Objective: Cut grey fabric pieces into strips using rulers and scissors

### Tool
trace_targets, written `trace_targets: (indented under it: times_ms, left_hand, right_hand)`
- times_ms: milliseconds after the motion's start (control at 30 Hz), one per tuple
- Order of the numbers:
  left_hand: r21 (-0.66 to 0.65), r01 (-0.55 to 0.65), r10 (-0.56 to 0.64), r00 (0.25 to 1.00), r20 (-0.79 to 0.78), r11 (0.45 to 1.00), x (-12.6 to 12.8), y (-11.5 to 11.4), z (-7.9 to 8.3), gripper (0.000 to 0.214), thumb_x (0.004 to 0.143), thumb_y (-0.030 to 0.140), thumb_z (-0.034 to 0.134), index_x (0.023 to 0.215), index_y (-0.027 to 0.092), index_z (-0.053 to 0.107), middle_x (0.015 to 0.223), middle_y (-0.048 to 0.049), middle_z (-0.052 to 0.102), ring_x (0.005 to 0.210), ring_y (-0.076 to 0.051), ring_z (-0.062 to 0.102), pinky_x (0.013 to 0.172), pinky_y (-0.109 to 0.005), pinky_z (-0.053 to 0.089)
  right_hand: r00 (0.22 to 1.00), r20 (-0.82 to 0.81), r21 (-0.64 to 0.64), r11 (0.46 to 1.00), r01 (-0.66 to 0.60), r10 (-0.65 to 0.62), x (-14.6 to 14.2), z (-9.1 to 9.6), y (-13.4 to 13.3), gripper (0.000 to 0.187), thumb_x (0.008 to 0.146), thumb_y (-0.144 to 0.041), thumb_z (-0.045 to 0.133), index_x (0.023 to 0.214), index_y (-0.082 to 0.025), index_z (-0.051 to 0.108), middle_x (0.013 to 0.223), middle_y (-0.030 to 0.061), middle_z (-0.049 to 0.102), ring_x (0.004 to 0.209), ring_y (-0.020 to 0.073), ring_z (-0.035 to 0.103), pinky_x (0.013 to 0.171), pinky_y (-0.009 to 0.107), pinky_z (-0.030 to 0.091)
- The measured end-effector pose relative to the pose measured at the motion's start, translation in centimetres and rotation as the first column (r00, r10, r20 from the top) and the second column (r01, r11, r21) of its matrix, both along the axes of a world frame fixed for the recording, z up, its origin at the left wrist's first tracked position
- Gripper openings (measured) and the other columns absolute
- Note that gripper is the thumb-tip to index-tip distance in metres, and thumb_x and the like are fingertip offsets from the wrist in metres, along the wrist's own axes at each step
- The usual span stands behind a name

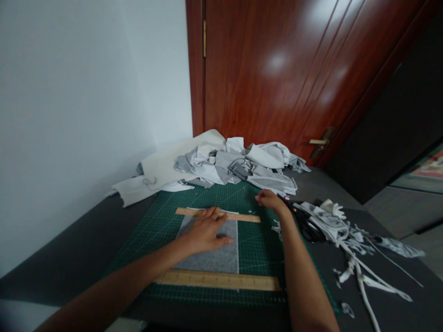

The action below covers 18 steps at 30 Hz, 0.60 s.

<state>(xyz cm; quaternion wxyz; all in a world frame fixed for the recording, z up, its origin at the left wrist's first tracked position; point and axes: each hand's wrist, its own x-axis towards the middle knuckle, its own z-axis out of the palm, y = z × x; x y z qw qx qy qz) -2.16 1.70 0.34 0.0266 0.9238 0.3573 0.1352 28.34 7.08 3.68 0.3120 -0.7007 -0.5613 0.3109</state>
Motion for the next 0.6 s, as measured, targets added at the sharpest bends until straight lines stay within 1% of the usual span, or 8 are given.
trace_targets:
  times_ms: [100, 133, 167, 233, 300, 367, 467, 600]
  left_hand:
    - [-0.004, -0.018, 0.018, 1.000, -0.017, 1.000, 0.1, -0.1, 0.1, 0.086, 0.085, 0.081, 0.053, 0.145, 0.020, 0.055, 0.146, -0.0178, 0.054, 0.141, -0.040, 0.041, 0.118, -0.057, 0.030]
    - [-0.015, -0.028, 0.028, 0.999, -0.029, 0.999, 0.1, -0.2, 0.1, 0.087, 0.084, 0.082, 0.052, 0.146, 0.020, 0.054, 0.148, -0.0179, 0.053, 0.144, -0.042, 0.039, 0.119, -0.059, 0.028]
    - [-0.029, -0.037, 0.036, 0.999, -0.041, 0.999, 0.2, -0.3, 0.1, 0.088, 0.084, 0.083, 0.051, 0.147, 0.021, 0.053, 0.151, -0.0177, 0.051, 0.146, -0.043, 0.036, 0.120, -0.061, 0.025]
    - [-0.067, -0.055, 0.050, 0.997, -0.066, 0.996, 0.2, -0.4, 0.1, 0.090, 0.085, 0.084, 0.048, 0.149, 0.022, 0.050, 0.156, -0.0167, 0.047, 0.150, -0.046, 0.030, 0.121, -0.065, 0.019]
    - [-0.094, -0.064, 0.056, 0.995, -0.081, 0.993, 0.2, -0.3, 0.0, 0.092, 0.085, 0.086, 0.046, 0.152, 0.023, 0.047, 0.161, -0.0157, 0.042, 0.152, -0.048, 0.025, 0.122, -0.067, 0.015]
    - [-0.110, -0.066, 0.056, 0.995, -0.086, 0.992, 0.2, -0.2, -0.2, 0.095, 0.084, 0.087, 0.043, 0.156, 0.025, 0.043, 0.164, -0.0150, 0.037, 0.153, -0.049, 0.021, 0.122, -0.068, 0.013]
    - [-0.125, -0.065, 0.054, 0.994, -0.095, 0.990, 0.2, 0.0, -0.6, 0.101, 0.082, 0.091, 0.042, 0.160, 0.027, 0.036, 0.167, -0.0150, 0.031, 0.154, -0.048, 0.018, 0.122, -0.067, 0.011]
    - [-0.138, -0.059, 0.044, 0.993, -0.105, 0.989, 0.2, 0.1, -0.8, 0.107, 0.080, 0.093, 0.041, 0.162, 0.026, 0.031, 0.168, -0.0160, 0.030, 0.155, -0.047, 0.015, 0.123, -0.066, 0.010]
  right_hand:
    - [0.981, -0.044, 0.076, 0.980, -0.183, 0.186, -3.0, 0.4, 0.8, 0.020, 0.073, -0.035, 0.076, 0.074, -0.019, 0.063, 0.065, -0.0026, 0.061, 0.065, 0.0144, 0.054, 0.063, 0.025, 0.043]
    - [0.945, -0.051, 0.136, 0.939, -0.315, 0.324, -4.3, 0.5, 1.0, 0.021, 0.076, -0.037, 0.074, 0.077, -0.019, 0.064, 0.066, -0.0028, 0.061, 0.065, 0.0145, 0.054, 0.063, 0.025, 0.043]
    - [0.898, -0.041, 0.202, 0.884, -0.423, 0.439, -5.7, 0.5, 1.0, 0.022, 0.078, -0.039, 0.072, 0.079, -0.019, 0.065, 0.068, -0.0025, 0.061, 0.066, 0.0146, 0.054, 0.063, 0.025, 0.043]
    - [0.831, 0.035, 0.265, 0.797, -0.543, 0.555, -8.2, 0.4, 0.9, 0.017, 0.081, -0.034, 0.069, 0.081, -0.018, 0.067, 0.072, -0.0008, 0.064, 0.068, 0.0149, 0.056, 0.064, 0.025, 0.043]
    - [0.807, 0.168, 0.257, 0.765, -0.590, 0.566, -10.1, 0.3, 0.5, 0.008, 0.083, -0.024, 0.065, 0.083, -0.017, 0.069, 0.075, 0.0004, 0.067, 0.071, 0.0146, 0.058, 0.067, 0.024, 0.041]
    - [0.789, 0.283, 0.207, 0.769, -0.605, 0.545, -11.1, 0.2, 0.1, 0.007, 0.083, -0.017, 0.065, 0.084, -0.017, 0.071, 0.075, 0.0005, 0.068, 0.070, 0.0138, 0.058, 0.065, 0.023, 0.039]
    - [0.757, 0.375, 0.139, 0.774, -0.617, 0.536, -11.6, -0.1, -0.4, 0.008, 0.082, -0.014, 0.067, 0.086, -0.016, 0.074, 0.075, 0.0009, 0.069, 0.068, 0.0133, 0.059, 0.063, 0.023, 0.037]
    - [0.731, 0.455, 0.124, 0.776, -0.618, 0.509, -11.5, -0.7, -0.5, 0.010, 0.082, -0.013, 0.068, 0.087, -0.018, 0.075, 0.080, 0.0027, 0.073, 0.074, 0.0150, 0.062, 0.065, 0.023, 0.037]
